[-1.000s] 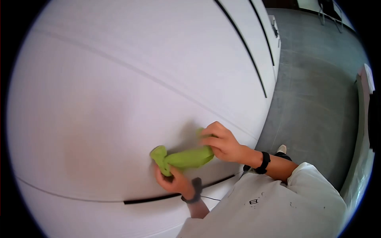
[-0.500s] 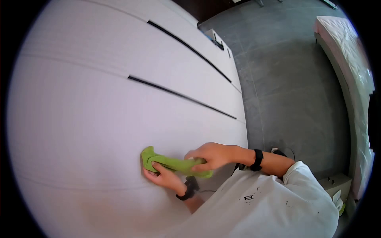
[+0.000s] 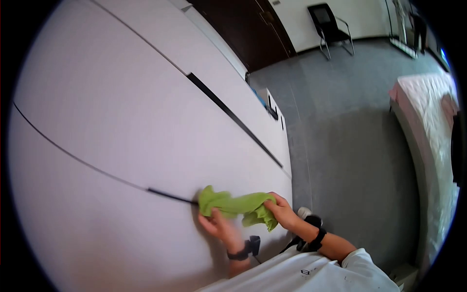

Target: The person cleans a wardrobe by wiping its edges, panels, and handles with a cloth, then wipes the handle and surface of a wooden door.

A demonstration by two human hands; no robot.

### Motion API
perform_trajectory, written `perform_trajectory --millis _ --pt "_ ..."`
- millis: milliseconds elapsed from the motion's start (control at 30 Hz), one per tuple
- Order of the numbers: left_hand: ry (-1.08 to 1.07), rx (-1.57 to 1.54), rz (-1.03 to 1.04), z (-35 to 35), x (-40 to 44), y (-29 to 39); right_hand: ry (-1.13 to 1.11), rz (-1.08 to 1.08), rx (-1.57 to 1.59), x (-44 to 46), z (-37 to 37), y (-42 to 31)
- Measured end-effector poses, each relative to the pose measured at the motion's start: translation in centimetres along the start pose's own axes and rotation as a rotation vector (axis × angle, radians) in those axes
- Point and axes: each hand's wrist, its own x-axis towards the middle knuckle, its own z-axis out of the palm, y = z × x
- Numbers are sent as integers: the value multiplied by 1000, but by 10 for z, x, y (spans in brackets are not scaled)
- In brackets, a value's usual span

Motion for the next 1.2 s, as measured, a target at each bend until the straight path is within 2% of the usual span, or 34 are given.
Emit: perform_trajectory --millis 67,100,133,200,267,300,467,533,600,633,667,733,833,900,933,1000,1100,1133,1200 --pt "-115 132 109 21 10 -35 307 -51 375 43 -21 -17" --pt "-138 101 46 34 17 -46 415 -19 411 61 -25 -35" --pt "-150 68 -28 49 18 -55 428 -14 458 80 -37 -48" --pt "-171 -2 -98 73 33 -61 373 -100 537 109 -48 -84" --pt "-211 -45 -151 90 49 -69 306 -182 501 134 -50 -121" --pt "-220 -38 -114 94 53 -73 278 -219 439 140 -53 -134" --pt "-198 20 -122 138 117 -88 312 -230 339 217 -61 -170" --pt "-386 120 -74 149 138 -112 371 -387 273 250 -70 -177" --pt "-264 100 -92 175 157 -125 328 -423 248 289 -77 -189" --pt "-342 145 -218 183 165 -131 311 -484 231 309 -80 -195" --pt "-413 185 -344 193 175 -139 273 -457 239 331 -82 -202" --pt "-382 222 -309 215 188 -153 251 -550 221 365 -88 -217" --pt "-388 134 -322 251 210 -174 128 -568 29 416 -102 -224" --pt "-249 179 -295 272 218 -186 24 -636 -161 447 -115 -228" --pt "-181 214 -274 281 224 -194 -73 -626 -142 462 -115 -228" --pt "-17 195 -207 297 228 -213 -357 -762 -358 484 -116 -229" --pt "210 170 -129 325 217 -230 -614 -805 -369 502 -110 -230" --pt "277 158 -112 333 214 -233 -698 -791 -332 503 -108 -231" --pt "401 226 -101 340 208 -242 -807 -486 -273 499 -108 -235"
